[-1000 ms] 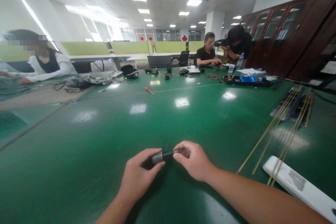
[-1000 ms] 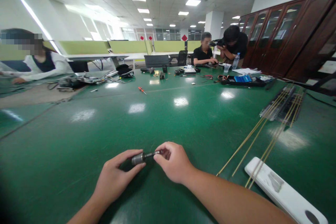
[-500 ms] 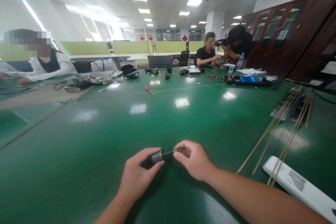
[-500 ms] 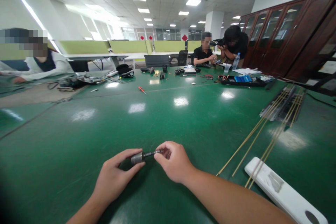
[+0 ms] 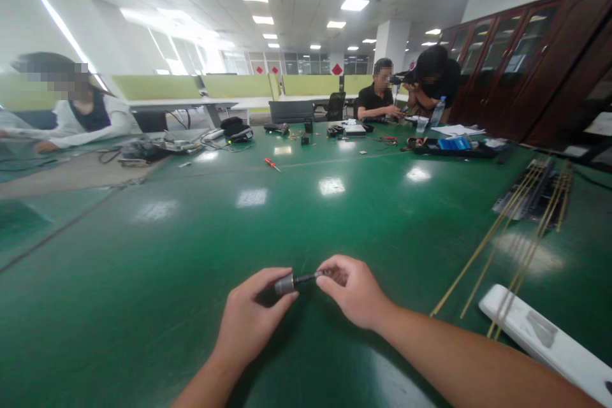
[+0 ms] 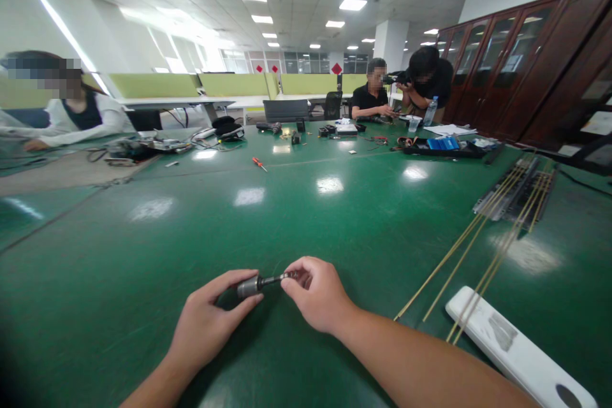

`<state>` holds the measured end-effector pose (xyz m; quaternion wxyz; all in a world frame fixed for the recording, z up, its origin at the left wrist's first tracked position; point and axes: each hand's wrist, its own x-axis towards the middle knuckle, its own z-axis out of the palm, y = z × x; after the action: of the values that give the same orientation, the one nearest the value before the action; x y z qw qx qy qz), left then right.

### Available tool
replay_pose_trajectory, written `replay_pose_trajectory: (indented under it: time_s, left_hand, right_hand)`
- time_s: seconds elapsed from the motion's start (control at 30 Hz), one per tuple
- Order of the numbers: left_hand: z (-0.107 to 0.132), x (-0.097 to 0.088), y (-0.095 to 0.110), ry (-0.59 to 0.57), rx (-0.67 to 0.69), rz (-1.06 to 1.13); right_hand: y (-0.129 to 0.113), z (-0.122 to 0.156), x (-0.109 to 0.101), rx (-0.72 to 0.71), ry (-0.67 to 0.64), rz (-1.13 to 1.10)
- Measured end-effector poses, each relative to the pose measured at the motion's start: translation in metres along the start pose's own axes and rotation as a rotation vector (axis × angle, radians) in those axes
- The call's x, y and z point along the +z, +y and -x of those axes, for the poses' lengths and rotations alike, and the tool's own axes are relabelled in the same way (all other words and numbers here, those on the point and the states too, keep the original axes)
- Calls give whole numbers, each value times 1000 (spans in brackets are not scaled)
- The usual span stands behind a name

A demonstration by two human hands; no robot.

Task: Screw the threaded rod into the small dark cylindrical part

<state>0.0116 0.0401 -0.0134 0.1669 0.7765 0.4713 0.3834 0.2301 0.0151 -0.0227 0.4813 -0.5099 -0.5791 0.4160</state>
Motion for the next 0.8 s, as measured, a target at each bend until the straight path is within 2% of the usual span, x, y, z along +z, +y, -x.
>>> replay_pose_trajectory:
  time_s: [0.8]
  left_hand:
    - [-1,-3,0,-10,-1,1]
  right_hand:
    - [0,0,-1,22,15,-14]
